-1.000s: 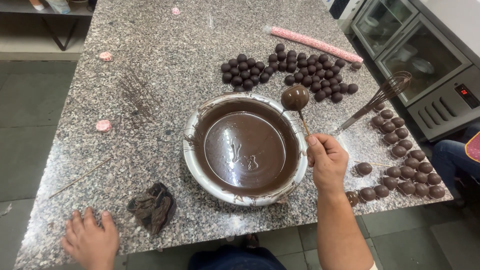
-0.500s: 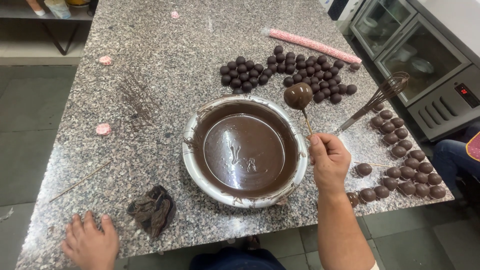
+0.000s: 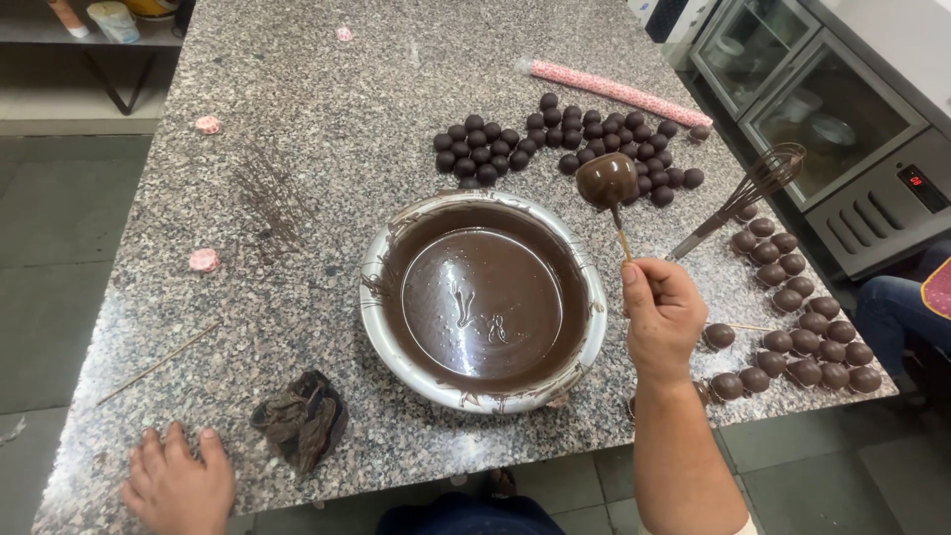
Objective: Dipping chocolate balls into a bowl of melted chocolate using a wooden skewer.
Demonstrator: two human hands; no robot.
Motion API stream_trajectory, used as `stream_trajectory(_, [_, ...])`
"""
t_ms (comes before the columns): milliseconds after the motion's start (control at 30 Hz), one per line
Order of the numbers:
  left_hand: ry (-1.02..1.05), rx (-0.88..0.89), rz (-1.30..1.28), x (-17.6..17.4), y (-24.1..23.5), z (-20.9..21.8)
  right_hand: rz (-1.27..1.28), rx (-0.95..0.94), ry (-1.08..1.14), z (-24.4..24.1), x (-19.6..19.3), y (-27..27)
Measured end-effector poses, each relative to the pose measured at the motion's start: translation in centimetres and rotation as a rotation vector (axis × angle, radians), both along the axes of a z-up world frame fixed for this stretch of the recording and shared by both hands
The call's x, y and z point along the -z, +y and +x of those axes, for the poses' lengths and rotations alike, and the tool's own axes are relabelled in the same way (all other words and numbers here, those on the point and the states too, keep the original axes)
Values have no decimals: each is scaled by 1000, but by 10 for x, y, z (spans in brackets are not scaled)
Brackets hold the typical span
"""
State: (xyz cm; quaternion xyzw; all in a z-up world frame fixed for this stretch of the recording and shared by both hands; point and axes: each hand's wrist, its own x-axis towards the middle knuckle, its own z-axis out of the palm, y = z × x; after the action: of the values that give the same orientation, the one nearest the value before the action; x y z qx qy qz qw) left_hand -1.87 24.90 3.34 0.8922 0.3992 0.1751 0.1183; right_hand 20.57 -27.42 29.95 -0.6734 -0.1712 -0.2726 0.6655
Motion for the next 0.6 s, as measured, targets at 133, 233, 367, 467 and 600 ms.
stream_trajectory(133, [-5, 4, 1, 0, 0, 0, -9, 14, -23, -2, -3, 1])
stream_trajectory(233, [-6, 3, 1, 1, 0, 0, -75, 48, -73, -4, -9, 1])
stream_trajectory(367, [6, 9, 23, 6, 5, -1, -125, 99, -135, -3, -19, 1])
stream_trajectory(467, [-5, 18, 58, 16, 10, -1, -143, 142, -188, 4, -27, 0])
stream_trajectory(600, [-90, 11, 132, 39, 15, 3, -165, 186, -265, 15, -40, 0])
